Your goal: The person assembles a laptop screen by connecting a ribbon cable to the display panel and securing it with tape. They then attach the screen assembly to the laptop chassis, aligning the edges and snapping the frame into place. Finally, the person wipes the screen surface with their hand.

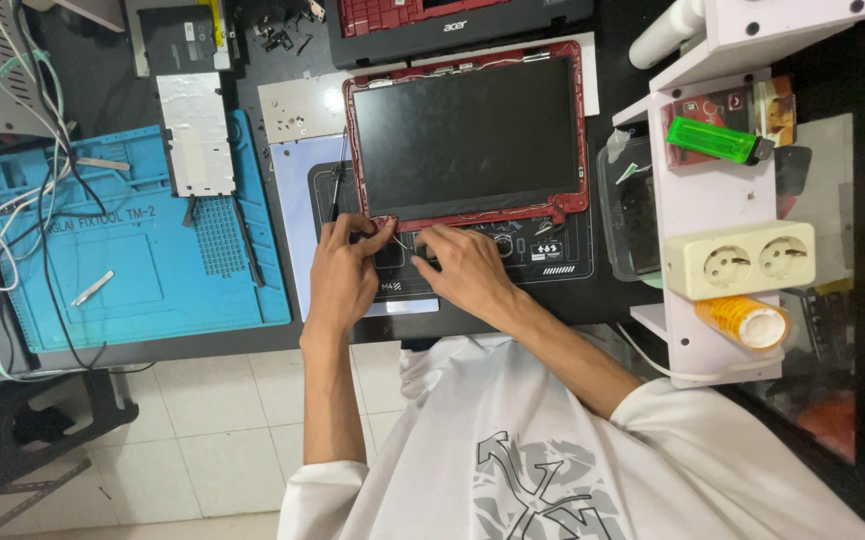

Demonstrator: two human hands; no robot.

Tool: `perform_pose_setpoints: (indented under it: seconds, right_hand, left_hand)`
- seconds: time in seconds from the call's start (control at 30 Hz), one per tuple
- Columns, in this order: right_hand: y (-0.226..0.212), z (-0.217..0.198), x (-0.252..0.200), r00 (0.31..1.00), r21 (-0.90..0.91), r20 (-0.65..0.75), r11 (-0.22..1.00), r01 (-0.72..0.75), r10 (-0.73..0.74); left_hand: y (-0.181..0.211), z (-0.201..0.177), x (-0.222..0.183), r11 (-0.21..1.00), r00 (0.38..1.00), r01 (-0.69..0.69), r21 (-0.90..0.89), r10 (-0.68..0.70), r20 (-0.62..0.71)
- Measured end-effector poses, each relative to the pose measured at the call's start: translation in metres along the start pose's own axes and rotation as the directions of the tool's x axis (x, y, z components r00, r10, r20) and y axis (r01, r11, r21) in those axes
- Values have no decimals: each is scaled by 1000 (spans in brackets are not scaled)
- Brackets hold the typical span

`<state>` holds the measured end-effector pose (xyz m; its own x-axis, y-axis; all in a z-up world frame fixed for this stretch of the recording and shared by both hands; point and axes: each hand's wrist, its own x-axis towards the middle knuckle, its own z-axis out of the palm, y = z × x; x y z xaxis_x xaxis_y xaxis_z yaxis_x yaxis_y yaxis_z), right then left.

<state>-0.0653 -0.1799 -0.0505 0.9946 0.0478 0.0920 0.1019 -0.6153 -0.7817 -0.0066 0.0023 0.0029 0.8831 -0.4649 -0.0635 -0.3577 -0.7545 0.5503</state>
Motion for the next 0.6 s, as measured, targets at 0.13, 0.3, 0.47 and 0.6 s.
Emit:
perform_pose_setpoints:
  seconds: [0.13,0.3,0.47,0.6]
  right_hand:
    - [-5,11,7,1000,-16,9,999,29,-29]
    - [-10,18,10,1000,19,-21,1000,-15,15]
    - [-11,13,11,997,105,-26,992,-71,74]
    - [-7,7,15,991,165,3,978,-131,132]
  left_hand:
    - [0,1,0,1000,1000,-4,8,4,-6]
    - [0,1,-1,1000,1000,0,2,0,-13]
    - [-1,2,0,1000,1000,5,7,-5,-12]
    - [0,0,0,1000,1000,-4,8,4,-8]
